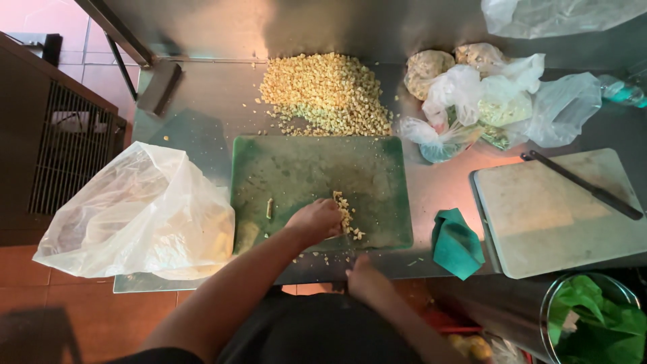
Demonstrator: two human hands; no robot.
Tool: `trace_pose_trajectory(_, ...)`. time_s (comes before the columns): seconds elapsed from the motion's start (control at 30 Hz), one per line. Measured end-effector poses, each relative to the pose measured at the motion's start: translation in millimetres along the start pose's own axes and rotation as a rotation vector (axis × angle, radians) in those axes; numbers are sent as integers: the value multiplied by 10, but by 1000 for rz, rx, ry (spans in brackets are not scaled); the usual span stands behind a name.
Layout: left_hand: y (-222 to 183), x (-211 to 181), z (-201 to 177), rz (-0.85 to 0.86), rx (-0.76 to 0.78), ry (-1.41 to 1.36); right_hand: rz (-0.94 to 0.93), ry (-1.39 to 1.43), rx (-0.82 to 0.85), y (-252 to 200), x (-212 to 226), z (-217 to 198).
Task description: Cut baby corn into small pieces on a cutting board.
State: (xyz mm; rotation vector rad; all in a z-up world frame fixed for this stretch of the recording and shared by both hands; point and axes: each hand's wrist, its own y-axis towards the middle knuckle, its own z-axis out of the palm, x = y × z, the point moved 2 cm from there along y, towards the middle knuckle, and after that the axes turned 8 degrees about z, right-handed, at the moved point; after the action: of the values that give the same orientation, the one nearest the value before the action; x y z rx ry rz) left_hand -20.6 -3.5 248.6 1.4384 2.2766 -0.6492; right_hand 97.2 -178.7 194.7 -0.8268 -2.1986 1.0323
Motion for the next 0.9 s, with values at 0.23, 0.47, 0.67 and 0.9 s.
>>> trace_pose_trajectory(0.23, -181, 85, 180, 67, -97, -7, -35, 99, -64, -76, -39, -248)
trace_pose_trajectory(0.47, -377, -1, 10, 41, -167, 39, 15, 242, -22, -543, 165, -537)
trace_pose_trajectory(0.67, -235, 44, 75, 44, -84, 20, 25, 25, -18, -669, 407, -821)
trace_pose_trajectory(0.9, -104, 30, -27, -10, 38, 33, 26, -88, 73, -795, 279, -866)
